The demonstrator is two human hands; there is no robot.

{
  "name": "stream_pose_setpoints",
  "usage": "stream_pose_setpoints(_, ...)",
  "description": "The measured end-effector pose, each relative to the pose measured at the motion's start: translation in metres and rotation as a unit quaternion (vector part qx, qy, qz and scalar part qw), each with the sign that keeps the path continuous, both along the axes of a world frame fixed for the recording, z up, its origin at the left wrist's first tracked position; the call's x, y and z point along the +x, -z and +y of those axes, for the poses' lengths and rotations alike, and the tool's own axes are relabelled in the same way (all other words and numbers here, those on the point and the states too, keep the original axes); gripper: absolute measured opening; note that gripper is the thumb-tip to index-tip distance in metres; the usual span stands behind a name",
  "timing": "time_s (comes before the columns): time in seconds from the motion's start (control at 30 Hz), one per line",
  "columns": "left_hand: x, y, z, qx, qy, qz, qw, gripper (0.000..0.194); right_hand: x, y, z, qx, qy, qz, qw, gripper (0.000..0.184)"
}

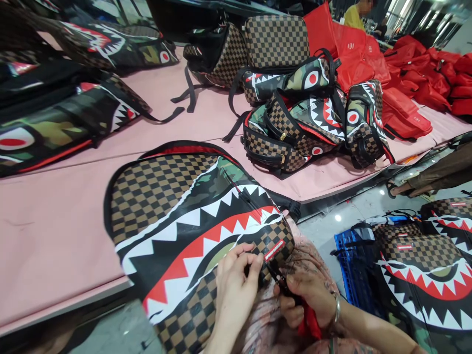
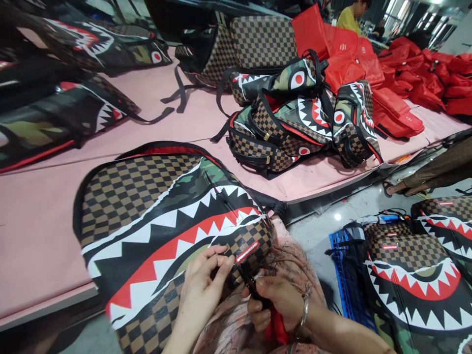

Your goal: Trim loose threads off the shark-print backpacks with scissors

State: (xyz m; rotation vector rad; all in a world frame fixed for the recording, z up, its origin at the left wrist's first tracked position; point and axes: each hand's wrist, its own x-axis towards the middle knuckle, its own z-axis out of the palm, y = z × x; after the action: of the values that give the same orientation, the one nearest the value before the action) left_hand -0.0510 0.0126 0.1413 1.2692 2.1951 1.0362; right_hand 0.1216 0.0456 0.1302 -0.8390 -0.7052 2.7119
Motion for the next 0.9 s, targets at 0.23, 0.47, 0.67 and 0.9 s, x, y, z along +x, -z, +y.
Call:
stream_pose_setpoints(0.23,0.005,-0.004,-0.002,0.022,0.000,0.002,1.000,0.030,-0.017,-0.012,0.006,-0.174,0.005,0.068,0.982,0.035)
stream_pose_setpoints(0.47,0.006,-0.001,-0.003,0.051,-0.014,0.008,0.999,0.028,-0.026,-0.009,0.002,-0.174,0.026,0.060,0.983,0.032)
stream_pose_setpoints(0.67,0.002,-0.011,-0.016,0.085,-0.037,-0.075,0.993,0.021,-0.003,0.001,0.011,0.098,0.030,-0.002,0.995,0.033)
stream_pose_setpoints(0.9,0.027,-0.031,-0.035,0.113,0.180,-0.093,0.973,0.016,0.032,0.008,0.089,0.663,0.080,-0.131,0.733,0.027)
